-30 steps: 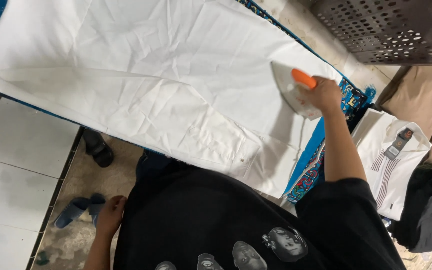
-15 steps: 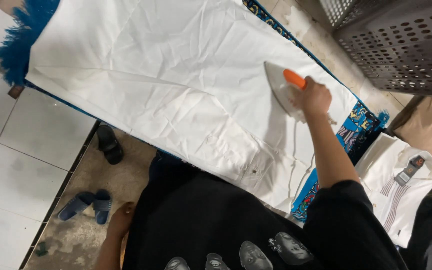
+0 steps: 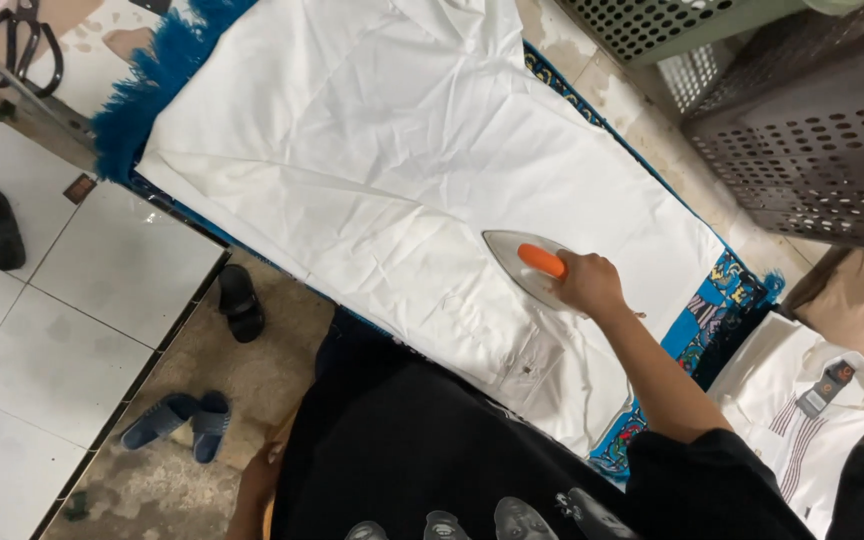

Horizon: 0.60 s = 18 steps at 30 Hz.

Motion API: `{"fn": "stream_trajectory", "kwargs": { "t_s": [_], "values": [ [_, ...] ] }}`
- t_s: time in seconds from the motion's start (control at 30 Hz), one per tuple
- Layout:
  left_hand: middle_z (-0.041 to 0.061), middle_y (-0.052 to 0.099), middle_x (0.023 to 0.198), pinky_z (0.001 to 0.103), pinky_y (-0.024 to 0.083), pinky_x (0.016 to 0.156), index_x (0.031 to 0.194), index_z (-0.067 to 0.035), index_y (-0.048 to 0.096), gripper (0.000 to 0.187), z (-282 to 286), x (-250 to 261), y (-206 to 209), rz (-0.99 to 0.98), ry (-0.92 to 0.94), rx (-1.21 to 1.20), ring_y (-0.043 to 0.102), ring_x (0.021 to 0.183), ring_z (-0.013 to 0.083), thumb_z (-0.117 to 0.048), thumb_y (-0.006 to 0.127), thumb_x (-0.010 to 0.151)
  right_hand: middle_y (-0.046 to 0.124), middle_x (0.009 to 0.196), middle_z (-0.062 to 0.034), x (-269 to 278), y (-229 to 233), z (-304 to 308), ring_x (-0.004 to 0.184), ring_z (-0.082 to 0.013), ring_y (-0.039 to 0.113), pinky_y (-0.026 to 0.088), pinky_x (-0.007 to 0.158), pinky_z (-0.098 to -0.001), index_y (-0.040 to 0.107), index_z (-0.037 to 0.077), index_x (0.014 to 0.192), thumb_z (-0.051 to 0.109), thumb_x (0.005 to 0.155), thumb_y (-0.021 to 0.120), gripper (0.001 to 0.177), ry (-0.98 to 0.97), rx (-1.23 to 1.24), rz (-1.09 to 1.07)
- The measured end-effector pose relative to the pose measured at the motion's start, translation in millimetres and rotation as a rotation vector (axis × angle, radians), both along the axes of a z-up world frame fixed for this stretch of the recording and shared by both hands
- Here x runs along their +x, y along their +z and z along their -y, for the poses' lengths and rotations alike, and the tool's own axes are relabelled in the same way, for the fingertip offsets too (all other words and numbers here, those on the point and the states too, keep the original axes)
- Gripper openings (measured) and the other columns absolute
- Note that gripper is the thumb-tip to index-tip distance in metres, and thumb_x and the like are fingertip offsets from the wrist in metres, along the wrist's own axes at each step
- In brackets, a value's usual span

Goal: The person irons a white shirt on a patterned blue mat. They repeatedly spray the shirt with water from a spray bottle and use an iron to smooth the fabric, adjusting the shirt's position multiple times.

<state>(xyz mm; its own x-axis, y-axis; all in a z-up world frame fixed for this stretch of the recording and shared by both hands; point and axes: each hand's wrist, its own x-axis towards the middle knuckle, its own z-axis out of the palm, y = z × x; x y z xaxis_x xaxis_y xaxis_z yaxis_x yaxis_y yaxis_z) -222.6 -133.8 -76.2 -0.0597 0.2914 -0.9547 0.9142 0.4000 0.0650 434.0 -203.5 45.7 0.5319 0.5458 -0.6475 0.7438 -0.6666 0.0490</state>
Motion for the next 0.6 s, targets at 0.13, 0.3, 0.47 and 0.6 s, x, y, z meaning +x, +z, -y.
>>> {"fn": "stream_trajectory", "kwargs": {
  "t_s": [0.13,0.3,0.47,0.6],
  "values": [
    [0.002,0.061,0.151,0.043,0.044,0.11,0.164,-0.024,0.033,0.085,7.0,-0.6,-4.3,-0.056,0.147,-0.087,0.059,0.138,0.027,-0.056,0.057,0.088,0.074,0.088,-0.0131,44.5,-18.0,-38.8,0.083,-0.041,0.068,0.055,0.07,-0.0481,0.066,0.024,0.111,0.035,0.084,0.056,0.031,-0.044,0.072,0.167],
    [0.01,0.076,0.129,0.041,0.051,0.102,0.131,-0.015,0.074,0.052,13.2,-7.6,-30.2,0.141,-0.021,0.112,0.068,0.124,0.0284,-0.045,0.052,0.095,0.062,0.103,-0.0092,106.9,14.8,-113.1,0.088,-0.0317,0.064,0.053,0.067,-0.0456,0.064,0.015,0.111,0.047,0.089,0.058,0.04,-0.572,0.178,0.241],
    [0.006,0.073,0.13,0.041,0.052,0.098,0.137,-0.019,0.065,0.044,27.9,-10.9,-42.8,0.225,0.096,0.15,0.07,0.115,0.0243,-0.034,0.058,0.096,0.071,0.102,-0.0137,93.5,3.3,-90.6,0.093,-0.0358,0.068,0.051,0.076,-0.0471,0.07,0.014,0.11,0.056,0.084,0.06,0.05,-0.355,0.192,0.095],
    [0.012,0.069,0.135,0.049,0.05,0.099,0.14,-0.018,0.063,0.049,8.3,-9.4,-65.6,0.157,0.089,0.168,0.066,0.122,0.0331,-0.038,0.059,0.095,0.077,0.107,-0.0229,4.2,9.7,-75.5,0.108,-0.0442,0.072,0.057,0.096,-0.0525,0.075,0.017,0.126,0.036,0.08,0.072,0.05,-0.127,0.087,-0.014]
  ]
}}
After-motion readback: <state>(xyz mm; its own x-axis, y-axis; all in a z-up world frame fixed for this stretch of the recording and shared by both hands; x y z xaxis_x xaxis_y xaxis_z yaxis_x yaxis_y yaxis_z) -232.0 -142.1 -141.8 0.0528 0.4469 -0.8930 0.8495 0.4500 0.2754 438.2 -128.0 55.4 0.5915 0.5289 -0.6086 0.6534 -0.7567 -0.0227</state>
